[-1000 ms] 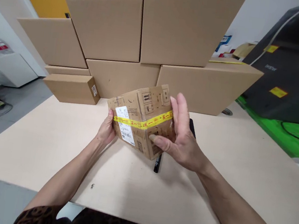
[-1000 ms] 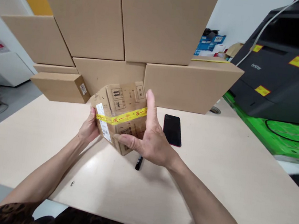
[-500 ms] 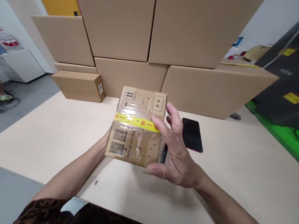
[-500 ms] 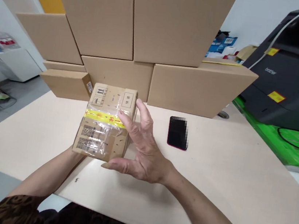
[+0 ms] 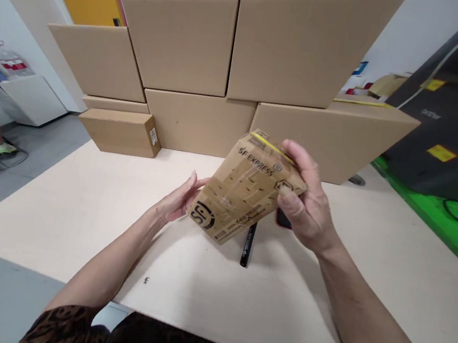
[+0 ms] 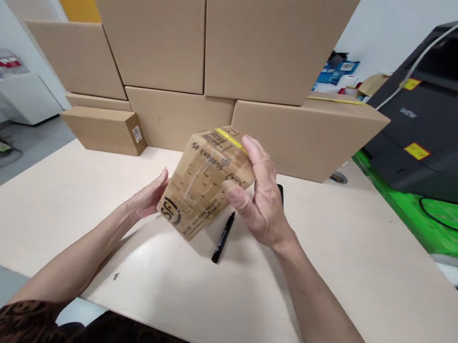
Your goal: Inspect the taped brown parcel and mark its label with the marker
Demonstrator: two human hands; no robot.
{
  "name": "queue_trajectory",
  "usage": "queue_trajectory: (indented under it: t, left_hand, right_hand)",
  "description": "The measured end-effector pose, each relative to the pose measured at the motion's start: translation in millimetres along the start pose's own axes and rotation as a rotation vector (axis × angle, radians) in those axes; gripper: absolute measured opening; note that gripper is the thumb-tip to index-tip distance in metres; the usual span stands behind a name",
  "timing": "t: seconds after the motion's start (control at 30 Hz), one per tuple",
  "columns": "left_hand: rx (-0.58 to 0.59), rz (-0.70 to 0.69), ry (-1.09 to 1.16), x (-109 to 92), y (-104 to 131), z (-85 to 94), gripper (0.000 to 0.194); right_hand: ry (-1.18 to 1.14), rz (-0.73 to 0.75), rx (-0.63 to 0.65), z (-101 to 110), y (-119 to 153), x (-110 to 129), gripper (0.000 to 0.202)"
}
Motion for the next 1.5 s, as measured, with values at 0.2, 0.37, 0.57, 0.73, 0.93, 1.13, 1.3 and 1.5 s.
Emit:
queue_trajectory:
  t: [0.2,0.37,0.57,0.73,0.93,1.13,1.3,1.5]
  left_hand:
    - [-0.150,-0.220,-0.164,-13,-2,-1.2,0.079]
    - [-0.186,-0.453,-0.511,-9,-2,-3.1,0.081]
    - [-0.038,-0.744,-1.147,2,1,15.8,0.095]
    - [-0.051,-0.854,-1.303,2,3,17.4,0.104]
    - [-0.188,-0.758,-0.922,-10,5,-2.3,0.098]
    - [-0.341,-0.496,-0.211,-17,0,-27.9,0.088]
    - [-0.328,-0.245,-0.040,-6,-5,-16.1,0.073]
    - [-0.290,0.027,0.028,7,-1,1.4,0.071]
  right_hand:
    - [-0.149,-0.179,-0.243,8,-15,-22,0.058]
    - [-0.382,-0.403,-0.304,-9,-26,-53,0.061]
    - [-0.667,-0.861,-0.265,-38,-21,-76,0.071]
    - [-0.760,-1.055,-0.136,-46,-5,-63,0.069]
    - [-0.731,-0.952,-0.068,-32,28,-48,0.066]
    - [-0.672,-0.733,-0.050,-29,51,-47,0.055]
    - [-0.710,-0.710,-0.079,-33,59,-53,0.054]
    - [-0.820,-0.809,-0.103,-27,67,-59,0.052]
Point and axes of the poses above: each hand's wrist, its own y-axis away from the middle knuckle, its own z-axis out of the back of the hand, x = y × z, the point moved 2 cm from there along -y, towards the middle knuckle, and after that the axes turned 14 degrees about -z, right-handed, at the moved point
